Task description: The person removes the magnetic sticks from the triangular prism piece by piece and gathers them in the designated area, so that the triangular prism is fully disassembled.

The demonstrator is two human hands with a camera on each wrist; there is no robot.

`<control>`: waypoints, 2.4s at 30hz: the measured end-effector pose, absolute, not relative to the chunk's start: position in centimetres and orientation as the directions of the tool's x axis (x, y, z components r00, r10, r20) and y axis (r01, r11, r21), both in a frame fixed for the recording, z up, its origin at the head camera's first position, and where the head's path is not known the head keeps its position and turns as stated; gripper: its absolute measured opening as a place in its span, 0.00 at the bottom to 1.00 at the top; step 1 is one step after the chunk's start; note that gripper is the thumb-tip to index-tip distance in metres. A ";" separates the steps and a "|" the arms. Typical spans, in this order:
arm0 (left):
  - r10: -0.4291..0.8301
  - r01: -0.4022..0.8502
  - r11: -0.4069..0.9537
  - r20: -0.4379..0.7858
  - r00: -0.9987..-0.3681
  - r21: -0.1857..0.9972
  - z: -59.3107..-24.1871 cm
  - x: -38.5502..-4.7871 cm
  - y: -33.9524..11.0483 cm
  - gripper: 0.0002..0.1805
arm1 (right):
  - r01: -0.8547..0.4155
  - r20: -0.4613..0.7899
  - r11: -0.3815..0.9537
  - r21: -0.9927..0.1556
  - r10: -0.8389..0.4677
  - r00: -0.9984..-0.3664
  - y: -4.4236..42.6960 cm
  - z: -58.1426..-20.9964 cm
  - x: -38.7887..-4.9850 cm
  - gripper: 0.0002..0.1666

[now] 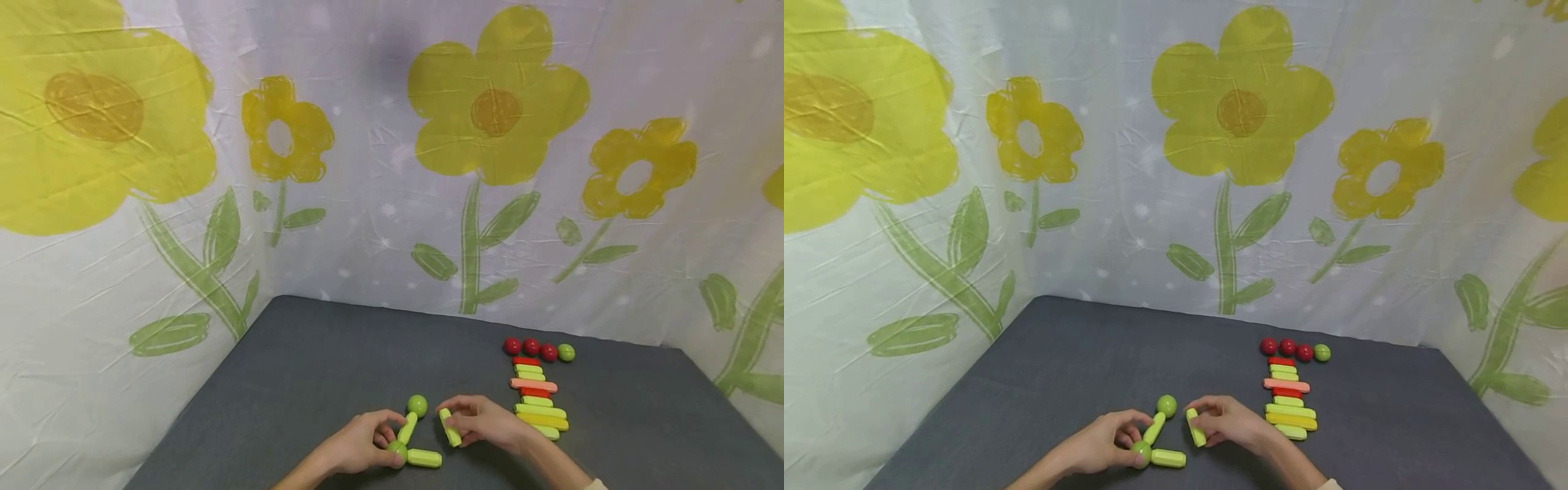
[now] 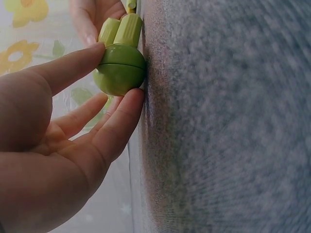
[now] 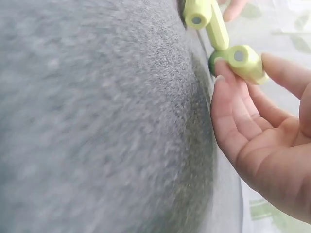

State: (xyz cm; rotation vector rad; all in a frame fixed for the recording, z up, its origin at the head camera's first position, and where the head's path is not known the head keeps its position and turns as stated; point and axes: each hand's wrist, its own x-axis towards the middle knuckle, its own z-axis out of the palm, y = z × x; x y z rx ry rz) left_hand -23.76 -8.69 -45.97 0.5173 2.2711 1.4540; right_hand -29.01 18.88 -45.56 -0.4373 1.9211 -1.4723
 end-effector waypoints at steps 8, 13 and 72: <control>0.512 0.115 0.383 -0.107 -0.853 0.917 -45.9 -23.7 -8.7 0.27 | 0.153 -0.294 0.281 -0.947 -0.576 -0.763 20.7 -45.2 -27.9 0.29; 0.516 0.113 0.383 -0.111 -0.850 0.917 -45.9 -23.7 -8.8 0.27 | 0.188 -0.292 0.241 -0.952 -0.538 -0.791 21.8 -44.7 -27.2 0.29; 0.528 0.052 0.393 -0.179 -0.830 0.918 -46.0 -24.1 -8.9 0.26 | 0.542 -0.519 0.231 -0.808 0.157 -0.840 30.8 -46.4 -23.8 0.38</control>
